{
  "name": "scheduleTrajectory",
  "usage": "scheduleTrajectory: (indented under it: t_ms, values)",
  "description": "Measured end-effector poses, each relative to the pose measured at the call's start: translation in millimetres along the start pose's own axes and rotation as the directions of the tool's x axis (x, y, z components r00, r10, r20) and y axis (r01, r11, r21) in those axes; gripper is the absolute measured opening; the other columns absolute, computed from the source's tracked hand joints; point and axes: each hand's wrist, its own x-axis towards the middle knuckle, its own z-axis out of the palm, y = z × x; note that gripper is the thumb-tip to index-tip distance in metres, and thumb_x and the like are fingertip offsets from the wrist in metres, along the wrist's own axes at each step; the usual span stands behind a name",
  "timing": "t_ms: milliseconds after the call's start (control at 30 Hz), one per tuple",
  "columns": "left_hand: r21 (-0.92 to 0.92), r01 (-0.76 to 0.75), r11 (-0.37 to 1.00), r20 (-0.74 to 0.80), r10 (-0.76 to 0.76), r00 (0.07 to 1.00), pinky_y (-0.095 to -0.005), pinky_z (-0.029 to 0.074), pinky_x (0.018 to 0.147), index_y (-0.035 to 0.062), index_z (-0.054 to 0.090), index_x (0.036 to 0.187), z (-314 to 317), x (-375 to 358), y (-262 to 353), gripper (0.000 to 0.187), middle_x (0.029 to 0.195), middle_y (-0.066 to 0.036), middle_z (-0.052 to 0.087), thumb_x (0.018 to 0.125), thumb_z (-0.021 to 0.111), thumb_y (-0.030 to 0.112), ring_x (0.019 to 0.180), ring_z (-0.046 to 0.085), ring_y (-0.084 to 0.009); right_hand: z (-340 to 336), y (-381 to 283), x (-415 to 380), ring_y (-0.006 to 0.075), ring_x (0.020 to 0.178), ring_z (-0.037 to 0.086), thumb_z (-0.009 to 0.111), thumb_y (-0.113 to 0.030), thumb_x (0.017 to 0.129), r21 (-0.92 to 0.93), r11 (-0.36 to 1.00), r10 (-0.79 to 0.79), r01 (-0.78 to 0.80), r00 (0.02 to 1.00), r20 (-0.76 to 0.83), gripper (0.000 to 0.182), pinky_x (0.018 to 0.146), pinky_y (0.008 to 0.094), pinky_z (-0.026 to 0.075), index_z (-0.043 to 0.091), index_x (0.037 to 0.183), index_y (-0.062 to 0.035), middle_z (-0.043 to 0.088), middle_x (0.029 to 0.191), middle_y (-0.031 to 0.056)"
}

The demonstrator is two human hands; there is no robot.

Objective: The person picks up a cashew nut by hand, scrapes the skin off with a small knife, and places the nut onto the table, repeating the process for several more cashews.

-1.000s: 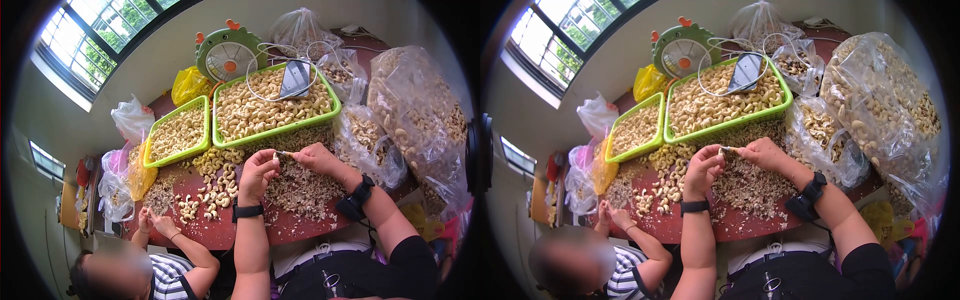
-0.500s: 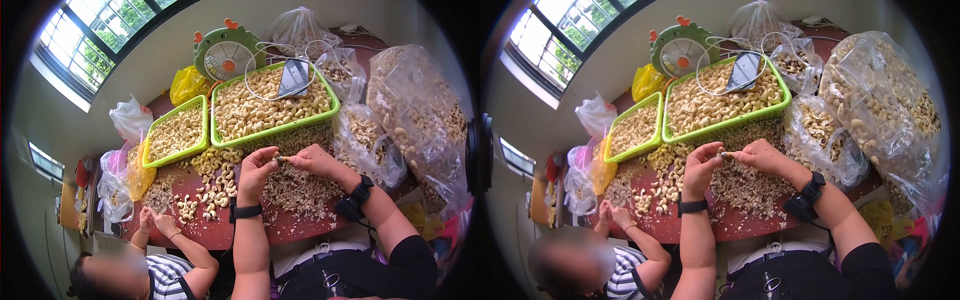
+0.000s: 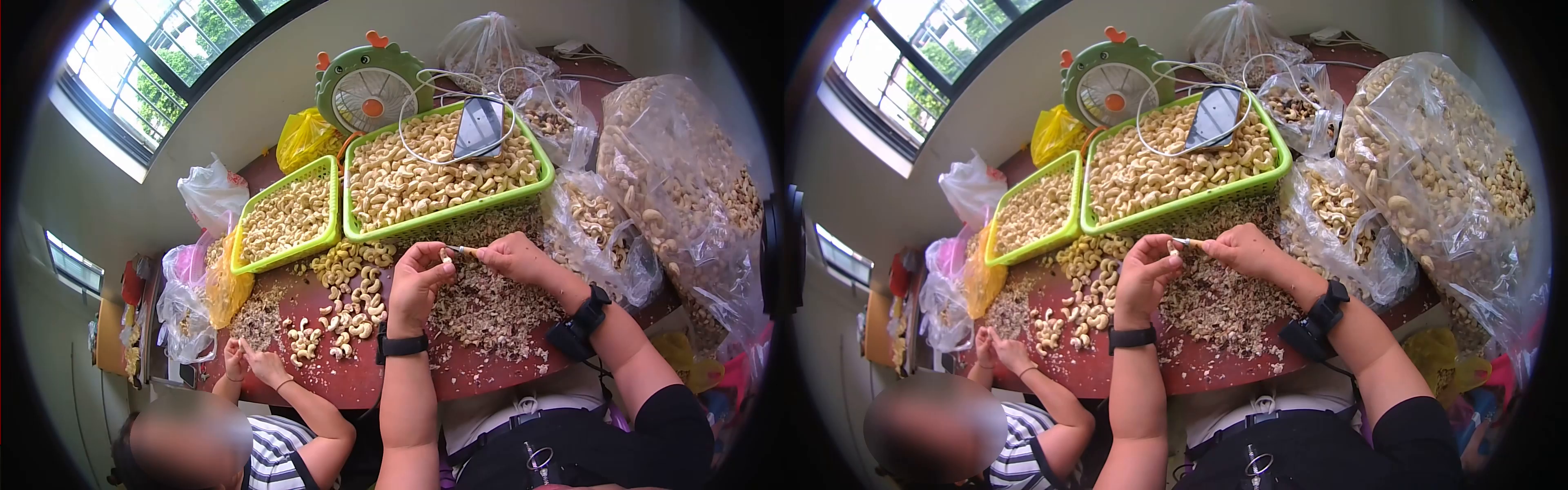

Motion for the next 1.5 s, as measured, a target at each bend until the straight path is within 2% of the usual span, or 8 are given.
scheduleTrajectory:
  t_ms: [133, 367, 533, 667, 767, 833, 967, 1500]
  values:
    - [-0.100, -0.091, 0.991, -0.063, 0.085, 0.994, -0.0251, 0.051, 0.063, 0.0001, 0.053, 0.090, -5, 7, -10, 0.016, 0.083, -0.007, 0.059, 0.075, 0.058, -0.003, 0.074, 0.059, -0.0159, 1, -6, -2, 0.0061, 0.043, 0.035, 0.050, -0.039, 0.082, 0.010, 1.000, -0.002, 0.002, 1.000, 0.015, 0.047, 0.040, 0.0244, 0.031, 0.051, 0.053, -0.0025, 0.041, 0.044, -0.0020]
    - [-0.175, -0.032, 0.984, -0.062, 0.021, 0.998, -0.0243, 0.050, 0.064, -0.0019, 0.054, 0.095, -5, 7, -7, 0.016, 0.087, -0.010, 0.059, 0.079, 0.054, 0.000, 0.073, 0.060, -0.0162, 0, -3, 0, 0.0057, 0.044, 0.033, 0.049, -0.039, 0.082, 0.042, 0.999, 0.011, -0.011, 1.000, 0.018, 0.046, 0.040, 0.0243, 0.029, 0.053, 0.055, -0.0027, 0.040, 0.046, -0.0032]
    - [-0.280, -0.090, 0.956, -0.076, 0.071, 0.995, -0.0275, 0.051, 0.074, -0.0026, 0.054, 0.093, -5, 10, -12, 0.014, 0.095, -0.016, 0.058, 0.079, 0.053, 0.000, 0.083, 0.059, -0.0198, -1, -11, -2, 0.0054, 0.044, 0.032, 0.049, -0.039, 0.083, 0.038, 0.999, -0.012, 0.012, 1.000, -0.006, 0.046, 0.040, 0.0241, 0.028, 0.052, 0.055, -0.0020, 0.039, 0.045, -0.0035]
    - [-0.237, -0.114, 0.965, -0.074, 0.099, 0.992, -0.0290, 0.050, 0.079, -0.0025, 0.054, 0.092, -5, 11, -13, 0.014, 0.100, -0.019, 0.056, 0.079, 0.053, -0.002, 0.087, 0.058, -0.0210, -2, -11, -3, 0.0054, 0.045, 0.033, 0.049, -0.039, 0.083, 0.045, 0.999, -0.010, 0.009, 1.000, 0.019, 0.046, 0.041, 0.0239, 0.029, 0.052, 0.055, -0.0020, 0.039, 0.046, -0.0032]
    - [-0.282, -0.110, 0.953, -0.046, 0.101, 0.994, -0.0280, 0.050, 0.076, -0.0009, 0.054, 0.094, 2, 7, -9, 0.018, 0.102, -0.017, 0.056, 0.076, 0.055, -0.005, 0.086, 0.058, -0.0194, -2, -10, -3, 0.0059, 0.044, 0.034, 0.049, -0.039, 0.083, 0.053, 0.998, -0.044, 0.042, 0.998, 0.036, 0.047, 0.041, 0.0239, 0.029, 0.052, 0.055, -0.0020, 0.040, 0.045, -0.0029]
    - [-0.309, -0.156, 0.938, 0.016, 0.169, 0.985, -0.0290, 0.049, 0.076, 0.0005, 0.052, 0.100, 4, 6, -8, 0.026, 0.110, -0.017, 0.052, 0.075, 0.055, -0.007, 0.090, 0.057, -0.0190, -2, -11, -3, 0.0064, 0.043, 0.035, 0.050, -0.040, 0.082, 0.078, 0.995, -0.059, 0.056, 0.997, 0.041, 0.047, 0.040, 0.0240, 0.029, 0.051, 0.053, -0.0027, 0.039, 0.044, -0.0027]
    - [-0.281, -0.210, 0.936, 0.040, 0.230, 0.972, -0.0294, 0.048, 0.078, 0.0013, 0.049, 0.105, 3, 7, -10, 0.034, 0.114, -0.016, 0.050, 0.074, 0.055, -0.008, 0.093, 0.055, -0.0181, 0, -15, -4, 0.0059, 0.042, 0.031, 0.047, -0.037, 0.085, 0.065, 0.995, -0.076, 0.072, 0.995, 0.061, 0.048, 0.040, 0.0238, 0.026, 0.047, 0.051, -0.0036, 0.033, 0.043, -0.0038]
    - [-0.131, -0.329, 0.935, 0.053, 0.338, 0.940, -0.0274, 0.044, 0.083, -0.0008, 0.047, 0.108, 11, 6, -5, 0.036, 0.114, -0.016, 0.050, 0.074, 0.052, -0.012, 0.098, 0.052, -0.0174, 1, -10, 1, 0.0074, 0.043, 0.035, 0.050, -0.039, 0.082, 0.048, 0.998, -0.050, 0.045, 0.994, 0.102, 0.048, 0.040, 0.0254, 0.030, 0.049, 0.051, -0.0030, 0.040, 0.044, -0.0013]
